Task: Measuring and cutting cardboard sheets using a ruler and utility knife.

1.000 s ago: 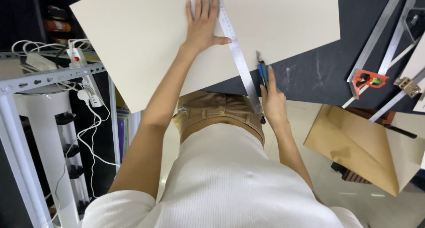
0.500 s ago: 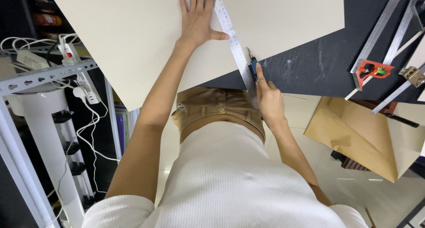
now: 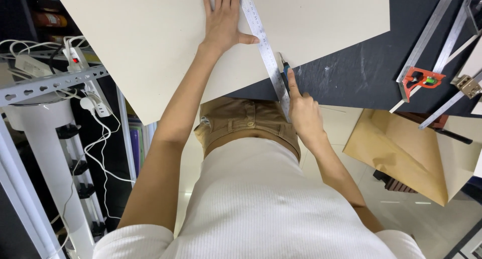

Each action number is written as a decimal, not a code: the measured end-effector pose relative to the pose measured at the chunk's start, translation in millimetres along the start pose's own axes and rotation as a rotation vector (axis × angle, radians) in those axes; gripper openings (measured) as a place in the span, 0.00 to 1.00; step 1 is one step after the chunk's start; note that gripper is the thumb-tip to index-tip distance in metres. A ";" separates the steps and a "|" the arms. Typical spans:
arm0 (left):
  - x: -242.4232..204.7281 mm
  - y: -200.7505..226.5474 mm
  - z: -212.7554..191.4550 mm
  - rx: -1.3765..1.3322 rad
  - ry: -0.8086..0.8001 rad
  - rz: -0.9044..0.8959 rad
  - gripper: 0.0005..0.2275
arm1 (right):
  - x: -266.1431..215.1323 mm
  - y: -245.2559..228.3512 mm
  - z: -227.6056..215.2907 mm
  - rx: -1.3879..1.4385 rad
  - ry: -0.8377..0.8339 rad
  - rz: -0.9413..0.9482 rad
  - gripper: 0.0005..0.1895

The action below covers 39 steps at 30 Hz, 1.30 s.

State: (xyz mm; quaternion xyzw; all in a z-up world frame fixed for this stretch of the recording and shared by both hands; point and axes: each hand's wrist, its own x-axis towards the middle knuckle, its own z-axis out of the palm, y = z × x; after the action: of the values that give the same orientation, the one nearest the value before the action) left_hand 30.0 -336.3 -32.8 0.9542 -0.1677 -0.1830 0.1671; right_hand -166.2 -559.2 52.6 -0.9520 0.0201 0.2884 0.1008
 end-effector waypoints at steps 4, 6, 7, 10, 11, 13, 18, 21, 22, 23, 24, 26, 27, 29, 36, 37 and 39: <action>6.1 12.8 7.2 -0.005 -0.021 -0.006 0.64 | 0.8 -4.2 -15.9 -0.009 -0.047 -0.014 0.46; 4.5 20.2 1.3 0.004 -0.050 -0.021 0.65 | 0.4 -2.1 -14.9 -0.018 -0.040 -0.026 0.46; 4.5 24.1 -2.1 0.011 -0.078 -0.035 0.66 | 1.0 -0.8 -14.9 -0.028 -0.034 -0.037 0.47; 4.6 26.5 -8.7 0.045 -0.134 -0.062 0.66 | 1.6 -3.1 -15.6 -0.061 -0.039 -0.030 0.47; 0.4 28.5 -10.1 0.048 -0.130 -0.063 0.66 | -0.9 -3.6 -14.1 -0.060 -0.035 -0.034 0.47; -1.5 31.6 -16.8 0.143 -0.104 -0.076 0.70 | 0.6 -3.8 -14.0 -0.074 -0.032 -0.041 0.47; 6.8 21.4 7.0 0.172 -0.041 -0.062 0.73 | 3.9 2.8 6.0 -0.179 -0.023 -0.031 0.48; 9.2 22.0 8.0 0.134 -0.046 -0.059 0.73 | 3.8 3.1 7.6 -0.189 -0.020 -0.025 0.49; 9.9 23.0 6.6 0.110 -0.069 -0.064 0.73 | 3.3 1.9 6.1 -0.161 -0.046 -0.010 0.48; 11.6 22.4 8.2 0.112 -0.070 -0.065 0.73 | 4.4 2.7 7.2 -0.160 -0.046 -0.011 0.48; 12.6 21.8 9.9 0.101 -0.079 -0.068 0.74 | 4.8 3.3 8.7 -0.181 -0.050 -0.013 0.48; 13.7 21.8 10.8 0.094 -0.089 -0.070 0.75 | 4.9 4.5 10.8 -0.200 -0.055 -0.016 0.48; 13.9 22.4 9.9 0.097 -0.093 -0.076 0.75 | 4.7 5.0 11.4 -0.204 -0.035 -0.033 0.48; 14.7 24.1 7.1 0.102 -0.098 -0.081 0.76 | 4.5 5.4 12.2 -0.207 -0.014 -0.050 0.48; 15.8 22.4 10.5 0.085 -0.096 -0.084 0.76 | 4.1 -1.3 -0.5 -0.178 -0.082 -0.024 0.48; 15.8 22.4 11.0 0.077 -0.095 -0.089 0.76 | 3.7 -2.1 -3.0 -0.162 -0.099 -0.020 0.48; 14.6 21.5 12.3 0.085 -0.082 -0.080 0.76 | 2.9 -3.6 -7.1 -0.151 -0.112 -0.017 0.47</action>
State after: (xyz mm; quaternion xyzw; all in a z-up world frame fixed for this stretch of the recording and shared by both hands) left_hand 32.3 -364.1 -39.8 0.9580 -0.1437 -0.2213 0.1121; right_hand -159.5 -557.0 57.4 -0.9394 -0.0158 0.3410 0.0320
